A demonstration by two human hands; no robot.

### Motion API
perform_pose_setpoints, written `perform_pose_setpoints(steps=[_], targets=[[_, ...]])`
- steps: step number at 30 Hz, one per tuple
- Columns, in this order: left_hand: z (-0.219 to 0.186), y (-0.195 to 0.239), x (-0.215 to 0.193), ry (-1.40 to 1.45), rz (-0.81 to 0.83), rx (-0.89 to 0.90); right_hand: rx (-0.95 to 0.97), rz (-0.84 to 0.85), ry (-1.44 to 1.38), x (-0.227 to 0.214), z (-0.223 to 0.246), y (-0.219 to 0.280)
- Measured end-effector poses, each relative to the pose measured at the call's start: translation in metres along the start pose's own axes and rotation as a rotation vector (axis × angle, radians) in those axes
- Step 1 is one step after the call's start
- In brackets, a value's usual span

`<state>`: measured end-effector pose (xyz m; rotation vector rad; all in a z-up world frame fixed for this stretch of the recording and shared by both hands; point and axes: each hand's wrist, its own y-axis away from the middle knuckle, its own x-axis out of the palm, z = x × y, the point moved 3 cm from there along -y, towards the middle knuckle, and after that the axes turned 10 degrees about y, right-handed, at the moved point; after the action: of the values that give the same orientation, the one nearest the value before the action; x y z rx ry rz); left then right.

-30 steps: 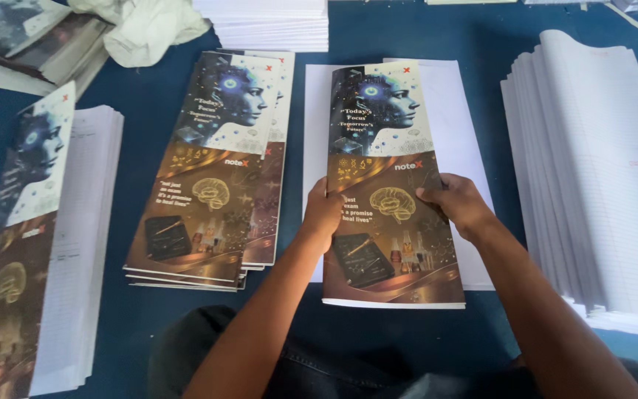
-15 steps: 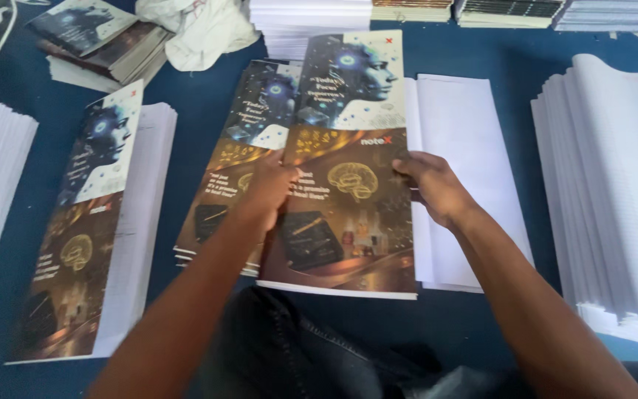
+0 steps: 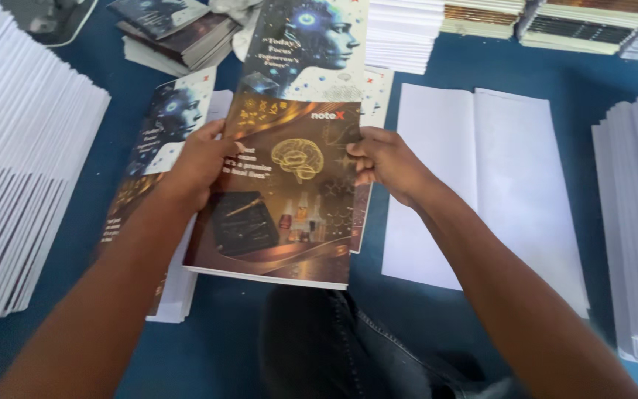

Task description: The person assembles notebooks by inserting printed index sheets into printed covers. They repeatedly pick a cover, place an index sheet inside, close the notebook, and stack it on a pile. The process is repeated multiple times.

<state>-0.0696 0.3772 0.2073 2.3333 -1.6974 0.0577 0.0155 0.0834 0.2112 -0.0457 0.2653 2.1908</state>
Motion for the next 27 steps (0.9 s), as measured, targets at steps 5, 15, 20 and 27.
perform_pose_setpoints(steps=[5,15,20,27], targets=[[-0.023,0.009,-0.062,-0.100,-0.089,0.073,-0.051,0.126,0.014,0.051,0.010,-0.026],[-0.042,0.048,-0.166,-0.174,-0.265,0.002,-0.124,0.232,0.060,0.171,0.005,-0.078],[-0.023,0.058,-0.213,-0.201,-0.407,-0.119,-0.060,0.271,0.037,0.224,-0.011,-0.092],[0.021,0.045,-0.271,-0.184,-0.394,-0.143,-0.080,0.348,-0.001,0.268,-0.042,-0.103]])
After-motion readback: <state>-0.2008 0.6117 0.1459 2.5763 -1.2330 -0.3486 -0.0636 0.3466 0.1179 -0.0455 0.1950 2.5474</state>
